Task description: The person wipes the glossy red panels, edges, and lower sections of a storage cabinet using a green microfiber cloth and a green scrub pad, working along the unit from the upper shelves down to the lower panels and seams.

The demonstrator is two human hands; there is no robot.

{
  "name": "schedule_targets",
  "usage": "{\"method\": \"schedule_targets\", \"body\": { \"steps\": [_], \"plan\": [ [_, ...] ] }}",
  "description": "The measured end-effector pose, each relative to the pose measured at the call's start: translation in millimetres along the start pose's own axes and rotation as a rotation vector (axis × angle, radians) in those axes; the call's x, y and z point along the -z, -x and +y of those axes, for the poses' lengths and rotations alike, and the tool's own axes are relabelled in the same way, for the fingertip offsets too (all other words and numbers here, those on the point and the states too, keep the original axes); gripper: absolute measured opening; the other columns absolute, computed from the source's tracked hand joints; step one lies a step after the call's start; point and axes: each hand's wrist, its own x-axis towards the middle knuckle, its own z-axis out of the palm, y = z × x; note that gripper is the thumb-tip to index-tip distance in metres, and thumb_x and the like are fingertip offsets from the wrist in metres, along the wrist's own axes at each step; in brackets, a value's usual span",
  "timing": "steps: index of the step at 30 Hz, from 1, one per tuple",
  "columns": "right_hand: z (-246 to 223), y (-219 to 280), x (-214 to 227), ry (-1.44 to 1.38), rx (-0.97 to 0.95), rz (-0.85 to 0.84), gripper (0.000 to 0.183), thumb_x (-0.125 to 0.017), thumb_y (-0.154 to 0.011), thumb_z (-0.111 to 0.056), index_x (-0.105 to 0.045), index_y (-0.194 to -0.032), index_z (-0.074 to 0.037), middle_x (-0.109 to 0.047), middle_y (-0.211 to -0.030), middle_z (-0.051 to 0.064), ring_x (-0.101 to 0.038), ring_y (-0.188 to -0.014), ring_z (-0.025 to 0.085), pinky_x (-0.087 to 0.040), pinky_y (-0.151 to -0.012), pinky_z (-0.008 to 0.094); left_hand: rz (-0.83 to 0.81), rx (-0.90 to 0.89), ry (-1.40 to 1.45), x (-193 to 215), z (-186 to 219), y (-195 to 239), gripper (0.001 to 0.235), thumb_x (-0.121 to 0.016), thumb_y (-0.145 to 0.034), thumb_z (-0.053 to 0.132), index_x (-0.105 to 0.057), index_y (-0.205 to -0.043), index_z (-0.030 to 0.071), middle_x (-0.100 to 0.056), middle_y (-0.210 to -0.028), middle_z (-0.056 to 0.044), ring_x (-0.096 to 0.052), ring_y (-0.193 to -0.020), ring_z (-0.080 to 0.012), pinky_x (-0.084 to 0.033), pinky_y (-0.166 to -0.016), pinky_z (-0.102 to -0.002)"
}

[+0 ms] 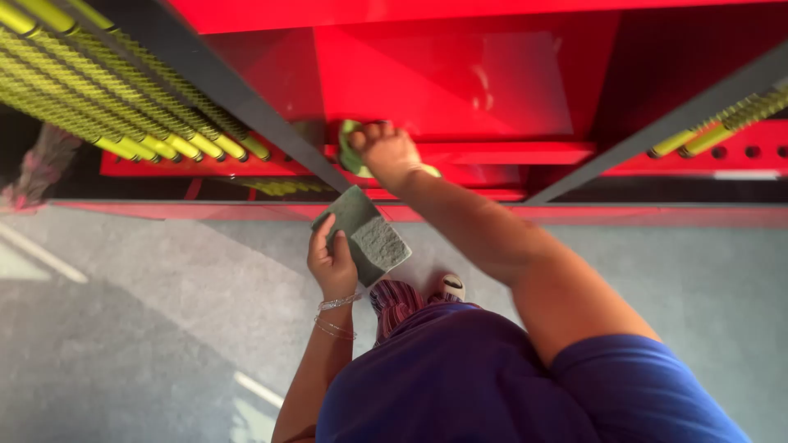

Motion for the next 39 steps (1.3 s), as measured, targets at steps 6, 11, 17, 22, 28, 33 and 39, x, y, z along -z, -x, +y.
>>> {"method": "schedule_targets", "body": {
  "steps": [6,11,17,22,28,33,39],
  "plan": [
    [129,116,89,0.052,-0.172,-0.268,0.031,-0.062,-0.092,-0.021,-0.060,-0.122,-0.014,-0.066,-0.121,0.011,-0.066,-0.110,0.028,-0.055,-0.086,0.044,-0.088,0.283,0.170,-34,5,2,0.034,-0.060,-0.102,0.000,-0.065,-0.135,-0.002,-0.067,-0.107,-0.007,-0.046,-0.067,-0.0058,-0.038,-0.058,-0.021],
    [208,184,123,0.513,-0.243,-0.418,0.042,-0.064,-0.087,-0.023,-0.065,-0.127,-0.010,-0.071,-0.120,0.009,-0.065,-0.114,0.025,-0.042,-0.110,0.047,-0.153,0.087,0.192,-63,-5,7,0.030,-0.061,-0.103,-0.003,-0.065,-0.133,-0.003,-0.065,-0.116,-0.005,-0.055,-0.089,-0.0037,-0.048,-0.076,-0.019],
    [213,182,79,0.446,-0.439,-0.415,0.024,-0.063,-0.095,-0.015,-0.073,-0.115,-0.007,-0.074,-0.112,0.013,-0.067,-0.113,0.029,-0.045,-0.105,0.042,-0.171,-0.056,0.193,-72,1,7,0.031,-0.060,-0.101,-0.006,-0.064,-0.131,-0.003,-0.067,-0.127,-0.010,-0.062,-0.108,-0.0107,-0.051,-0.089,-0.025],
    [173,218,81,0.050,-0.429,0.272,0.035,-0.064,-0.085,-0.003,-0.070,-0.119,-0.004,-0.072,-0.111,0.017,-0.066,-0.105,0.036,-0.052,-0.090,0.044,-0.100,0.044,0.103,-50,-4,11,0.031,-0.060,-0.101,-0.004,-0.065,-0.132,-0.001,-0.069,-0.127,-0.010,-0.065,-0.106,-0.0121,-0.055,-0.087,-0.025],
    [103,143,74,-1.527,-0.333,0.551,0.041,-0.045,-0.097,0.008,-0.060,-0.134,0.000,-0.068,-0.123,0.006,-0.064,-0.113,0.018,-0.052,-0.102,0.036,0.016,-0.020,0.032,-19,5,3,0.035,-0.060,-0.100,-0.004,-0.061,-0.135,-0.002,-0.065,-0.133,-0.010,-0.063,-0.111,-0.0132,-0.052,-0.091,-0.025],
    [-5,23,94,-1.284,-0.108,0.790,0.050,-0.050,-0.106,0.002,-0.042,-0.156,-0.001,-0.053,-0.155,0.016,-0.052,-0.145,0.023,-0.041,-0.123,0.038,0.054,0.348,0.007,17,15,-4,0.040,-0.060,-0.100,0.000,-0.063,-0.140,0.000,-0.066,-0.123,-0.016,-0.052,-0.082,-0.0220,-0.043,-0.069,-0.031],
    [-112,-59,126,-0.938,-0.026,1.009,0.068,-0.056,-0.094,0.006,-0.032,-0.157,-0.003,-0.031,-0.163,0.023,-0.034,-0.154,0.043,-0.030,-0.131,0.045,0.115,0.078,-0.138,76,15,-19,0.036,-0.058,-0.098,0.002,-0.061,-0.134,0.000,-0.063,-0.131,-0.014,-0.064,-0.114,-0.0191,-0.054,-0.090,-0.029]
  ]
}}
